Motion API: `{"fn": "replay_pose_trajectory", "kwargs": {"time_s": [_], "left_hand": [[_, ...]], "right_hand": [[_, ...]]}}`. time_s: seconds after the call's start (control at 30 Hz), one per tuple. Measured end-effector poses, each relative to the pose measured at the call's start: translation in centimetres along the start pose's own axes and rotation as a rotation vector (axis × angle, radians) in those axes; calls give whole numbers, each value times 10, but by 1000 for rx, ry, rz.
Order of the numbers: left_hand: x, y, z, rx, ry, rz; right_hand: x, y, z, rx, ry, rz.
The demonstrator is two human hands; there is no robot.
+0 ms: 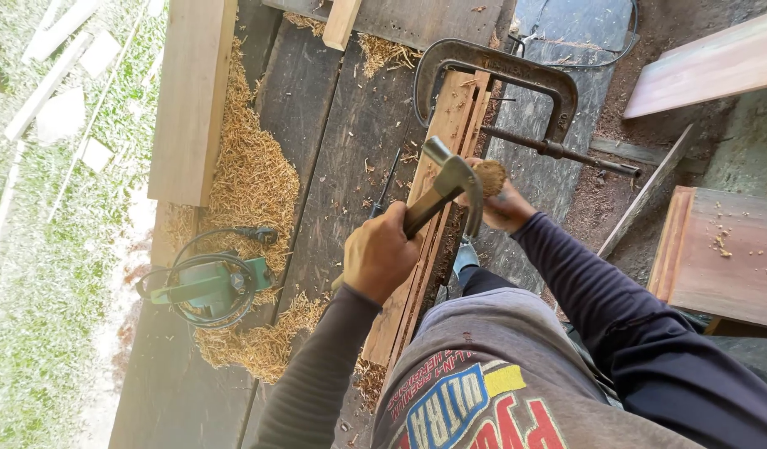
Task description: Chisel a groove into a piece of wood using a hammer and chisel.
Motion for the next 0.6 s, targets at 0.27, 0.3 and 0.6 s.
{"fn": "replay_pose_trajectory", "kwargs": {"time_s": [0.27,0.3,0.6], "left_hand": [[27,5,21,-14,94,0],[26,9,22,-14,102,12],[29,4,24,39,123,50]], "right_hand": [[-13,12,1,-116,-227,220],[-15,12,0,-113,-229,210],[1,9,10,-77,-215,163]]}}
Point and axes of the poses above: each hand's wrist, its own z-axis towards the middle knuckle, its own y-axis out of the palm, x = y × z, the point moved 10 cm from there along z, towards the middle knuckle, and after that the axes turned 10 degrees about y, right-handed, at the moved point
